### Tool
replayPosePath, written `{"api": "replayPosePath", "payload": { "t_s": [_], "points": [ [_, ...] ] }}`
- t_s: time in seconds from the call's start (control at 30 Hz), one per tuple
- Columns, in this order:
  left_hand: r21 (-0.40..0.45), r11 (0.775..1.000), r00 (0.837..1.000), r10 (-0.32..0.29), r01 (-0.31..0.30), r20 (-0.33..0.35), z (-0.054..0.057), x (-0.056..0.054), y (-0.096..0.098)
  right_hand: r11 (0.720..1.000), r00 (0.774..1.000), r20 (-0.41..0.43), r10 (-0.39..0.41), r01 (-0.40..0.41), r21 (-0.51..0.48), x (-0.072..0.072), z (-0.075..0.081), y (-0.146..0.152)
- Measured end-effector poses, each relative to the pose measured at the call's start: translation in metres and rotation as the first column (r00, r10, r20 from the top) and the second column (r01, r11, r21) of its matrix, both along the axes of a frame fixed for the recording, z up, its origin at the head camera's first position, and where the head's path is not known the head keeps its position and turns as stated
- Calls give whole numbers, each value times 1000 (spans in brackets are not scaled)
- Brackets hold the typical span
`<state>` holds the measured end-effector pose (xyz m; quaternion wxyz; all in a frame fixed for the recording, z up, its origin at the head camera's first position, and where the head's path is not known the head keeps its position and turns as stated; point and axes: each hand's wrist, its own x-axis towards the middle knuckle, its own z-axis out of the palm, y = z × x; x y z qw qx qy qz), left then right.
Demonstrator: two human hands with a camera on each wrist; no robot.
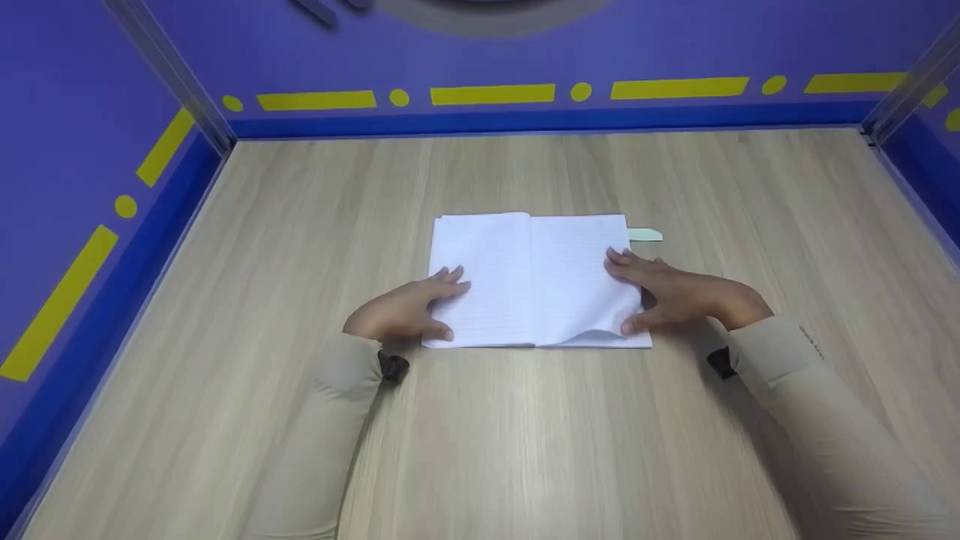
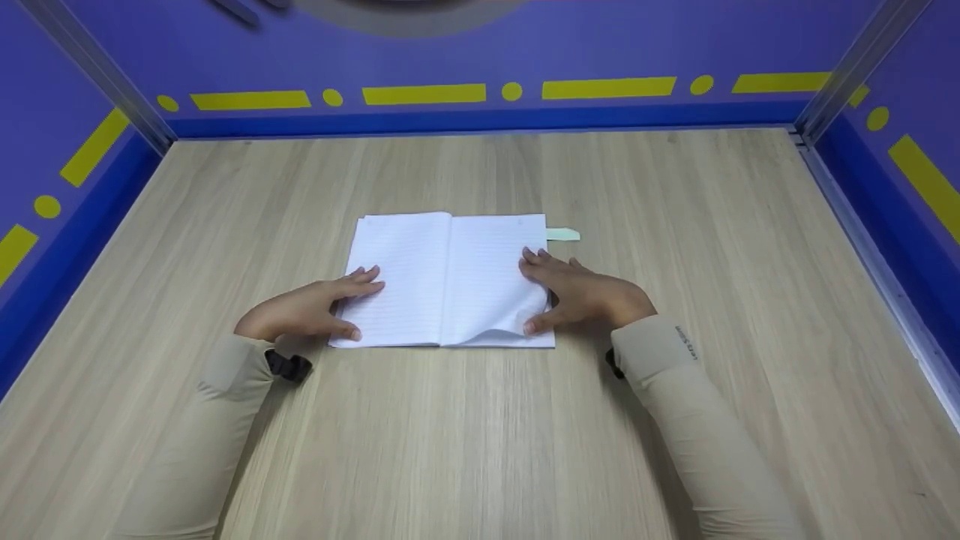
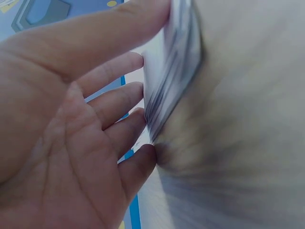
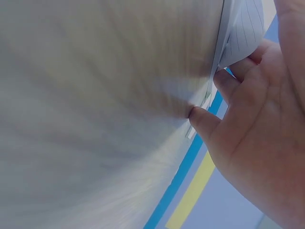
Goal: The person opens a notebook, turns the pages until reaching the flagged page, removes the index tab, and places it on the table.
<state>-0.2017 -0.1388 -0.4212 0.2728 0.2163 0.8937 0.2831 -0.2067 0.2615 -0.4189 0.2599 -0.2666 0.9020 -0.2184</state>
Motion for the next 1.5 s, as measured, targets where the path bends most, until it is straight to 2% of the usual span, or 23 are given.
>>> {"api": "replayPosePath", "payload": {
  "t_s": [0.3, 0.4, 0.47, 0.63, 0.83, 1.03, 1.17, 1.3, 1.5],
  "points": [
    [10, 1000, 1000, 11, -10, -29, 5, 1, 5, 1000, 1000, -3, 10, -10, -3, -1, -2, 1],
    [15, 1000, 997, 12, -11, -71, 8, 2, 9, 1000, 1000, -6, 10, -10, -5, -1, -2, 1],
    [25, 1000, 992, -5, 8, -123, 10, 2, 12, 1000, 1000, -5, 9, -9, -2, -1, -1, 2],
    [53, 997, 966, -48, 64, -255, 14, 4, 25, 1000, 1000, -3, 6, -6, -9, 0, -1, 1],
    [112, 988, 932, -62, 108, -358, 12, 7, 46, 1000, 1000, -8, 13, -13, 1, 0, 0, -1],
    [192, 964, 896, -87, 186, -436, 8, 8, 70, 1000, 1000, -10, 2, -2, 10, 0, -1, -1],
    [201, 950, 878, -121, 237, -462, 7, 10, 87, 1000, 1000, -10, -5, 5, 23, 0, -1, -1],
    [203, 938, 872, -160, 280, -464, 9, 13, 104, 999, 1000, -4, -12, 12, 33, 0, 0, -2],
    [145, 931, 862, -240, 334, -447, 9, 18, 125, 999, 1000, -3, -5, 5, 32, -1, 0, -2]
  ]
}}
